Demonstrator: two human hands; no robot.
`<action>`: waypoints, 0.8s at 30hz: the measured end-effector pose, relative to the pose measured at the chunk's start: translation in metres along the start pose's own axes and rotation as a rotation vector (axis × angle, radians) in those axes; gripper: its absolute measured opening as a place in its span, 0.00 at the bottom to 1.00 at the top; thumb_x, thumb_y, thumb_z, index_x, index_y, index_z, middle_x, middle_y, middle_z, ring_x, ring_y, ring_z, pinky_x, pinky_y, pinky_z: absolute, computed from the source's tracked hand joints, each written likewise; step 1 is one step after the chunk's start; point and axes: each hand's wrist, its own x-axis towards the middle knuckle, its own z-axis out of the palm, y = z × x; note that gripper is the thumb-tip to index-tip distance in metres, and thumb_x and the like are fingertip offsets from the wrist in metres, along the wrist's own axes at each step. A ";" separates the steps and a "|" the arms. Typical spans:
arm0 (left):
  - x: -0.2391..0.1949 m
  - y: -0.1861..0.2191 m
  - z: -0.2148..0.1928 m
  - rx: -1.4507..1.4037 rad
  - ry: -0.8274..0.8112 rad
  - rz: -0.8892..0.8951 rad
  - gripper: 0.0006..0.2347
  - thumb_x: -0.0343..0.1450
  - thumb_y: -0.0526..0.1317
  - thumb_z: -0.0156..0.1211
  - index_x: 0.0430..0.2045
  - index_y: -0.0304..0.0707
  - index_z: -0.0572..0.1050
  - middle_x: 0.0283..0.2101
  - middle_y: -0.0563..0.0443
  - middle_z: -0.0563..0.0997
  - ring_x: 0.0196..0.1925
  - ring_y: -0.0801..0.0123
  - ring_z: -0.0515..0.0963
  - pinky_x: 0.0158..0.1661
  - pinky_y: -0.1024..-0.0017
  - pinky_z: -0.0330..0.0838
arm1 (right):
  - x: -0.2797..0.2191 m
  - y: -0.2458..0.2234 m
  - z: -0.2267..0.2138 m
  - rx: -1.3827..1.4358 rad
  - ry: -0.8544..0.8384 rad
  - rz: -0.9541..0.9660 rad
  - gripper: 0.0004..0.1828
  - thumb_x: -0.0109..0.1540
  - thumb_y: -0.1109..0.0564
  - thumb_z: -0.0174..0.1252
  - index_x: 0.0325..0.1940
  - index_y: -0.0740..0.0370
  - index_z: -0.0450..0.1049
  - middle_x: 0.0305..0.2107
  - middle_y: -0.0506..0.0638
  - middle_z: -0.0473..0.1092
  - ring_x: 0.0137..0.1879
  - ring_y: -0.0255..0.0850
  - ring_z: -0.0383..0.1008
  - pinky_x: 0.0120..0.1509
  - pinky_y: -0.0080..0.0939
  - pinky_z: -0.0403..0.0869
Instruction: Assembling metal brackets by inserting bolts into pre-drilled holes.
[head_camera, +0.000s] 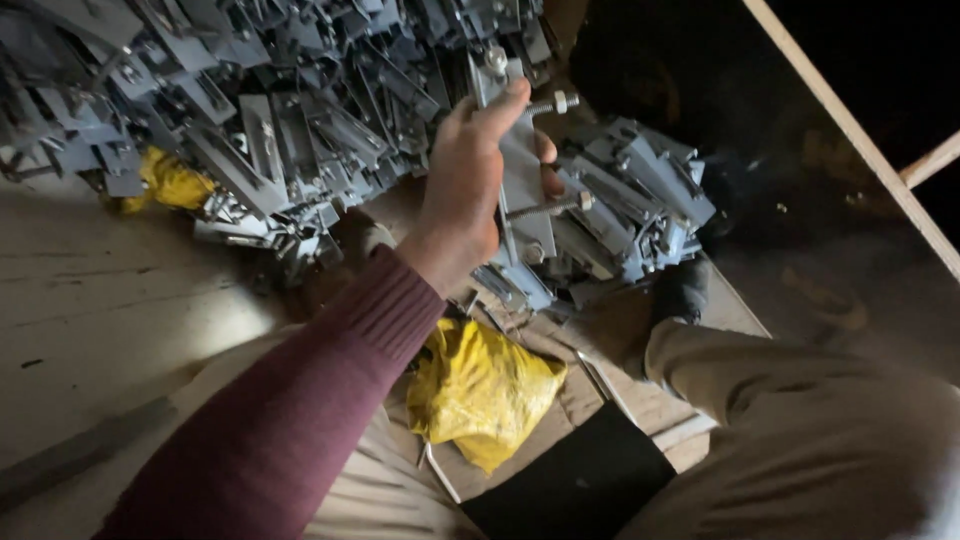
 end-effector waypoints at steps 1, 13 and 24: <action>-0.001 0.001 0.001 -0.009 0.004 -0.021 0.11 0.72 0.44 0.53 0.40 0.34 0.71 0.24 0.45 0.77 0.17 0.64 0.74 0.19 0.66 0.75 | -0.004 0.005 0.007 -0.008 0.002 0.020 0.21 0.63 0.64 0.50 0.60 0.63 0.73 0.40 0.56 0.79 0.48 0.43 0.82 0.49 0.39 0.78; -0.007 -0.002 0.006 -0.102 -0.017 0.004 0.09 0.71 0.43 0.54 0.28 0.35 0.71 0.20 0.45 0.73 0.14 0.63 0.70 0.18 0.63 0.73 | -0.017 0.029 0.117 0.072 0.061 0.036 0.19 0.64 0.62 0.52 0.60 0.63 0.73 0.40 0.55 0.79 0.49 0.42 0.81 0.49 0.38 0.76; -0.001 -0.001 -0.001 0.054 -0.074 0.020 0.11 0.72 0.47 0.50 0.34 0.39 0.71 0.25 0.50 0.75 0.19 0.67 0.74 0.21 0.67 0.77 | -0.018 0.022 0.159 0.147 0.172 0.048 0.18 0.65 0.60 0.53 0.60 0.63 0.73 0.40 0.55 0.79 0.49 0.42 0.80 0.50 0.37 0.75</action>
